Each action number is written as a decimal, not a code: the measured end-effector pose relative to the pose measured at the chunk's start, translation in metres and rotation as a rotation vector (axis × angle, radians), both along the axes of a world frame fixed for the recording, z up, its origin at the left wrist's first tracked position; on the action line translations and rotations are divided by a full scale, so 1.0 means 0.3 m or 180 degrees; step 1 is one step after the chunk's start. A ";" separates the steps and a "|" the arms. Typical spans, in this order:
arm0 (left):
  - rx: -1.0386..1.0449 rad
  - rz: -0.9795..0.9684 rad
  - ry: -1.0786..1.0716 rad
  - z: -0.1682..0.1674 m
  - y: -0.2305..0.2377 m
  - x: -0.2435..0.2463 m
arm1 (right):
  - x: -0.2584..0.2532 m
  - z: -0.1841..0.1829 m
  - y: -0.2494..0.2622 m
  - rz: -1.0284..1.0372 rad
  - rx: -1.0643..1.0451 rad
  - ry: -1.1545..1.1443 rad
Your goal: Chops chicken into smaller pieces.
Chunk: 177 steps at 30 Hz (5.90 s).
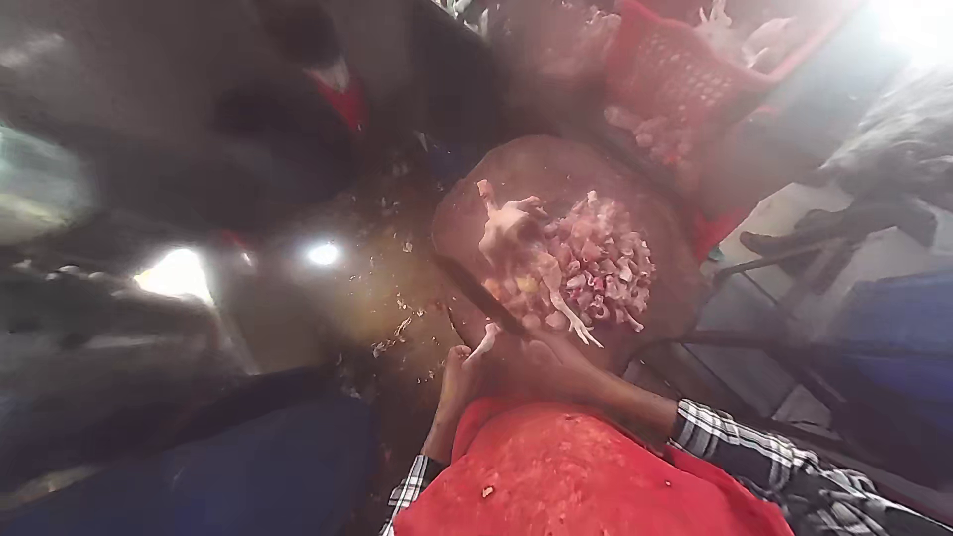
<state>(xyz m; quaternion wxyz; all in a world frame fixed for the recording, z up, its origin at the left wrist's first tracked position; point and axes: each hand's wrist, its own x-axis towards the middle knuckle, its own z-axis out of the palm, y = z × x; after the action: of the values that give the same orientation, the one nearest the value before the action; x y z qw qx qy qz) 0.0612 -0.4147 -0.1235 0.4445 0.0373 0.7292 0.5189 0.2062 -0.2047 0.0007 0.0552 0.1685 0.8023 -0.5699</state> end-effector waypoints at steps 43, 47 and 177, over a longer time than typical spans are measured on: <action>-0.0127 -0.3605 0.3582 0.226 0.766 -0.176 | 0.106 -0.268 -0.011 0.1375 0.1123 -0.1141; -0.0380 -0.3692 0.4158 0.185 0.875 -0.168 | 0.096 -0.231 -0.041 0.0859 0.0160 -0.0594; 0.1535 0.0980 -0.0820 0.183 -0.204 -0.225 | -0.014 0.016 0.047 -0.0157 0.0369 -0.0482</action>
<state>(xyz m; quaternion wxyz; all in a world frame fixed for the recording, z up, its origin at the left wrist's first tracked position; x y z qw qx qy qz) -0.0061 -0.4759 -0.0684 0.4277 -0.0352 0.5199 0.7386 0.2021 -0.1907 0.0056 0.0918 0.2337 0.8231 -0.5094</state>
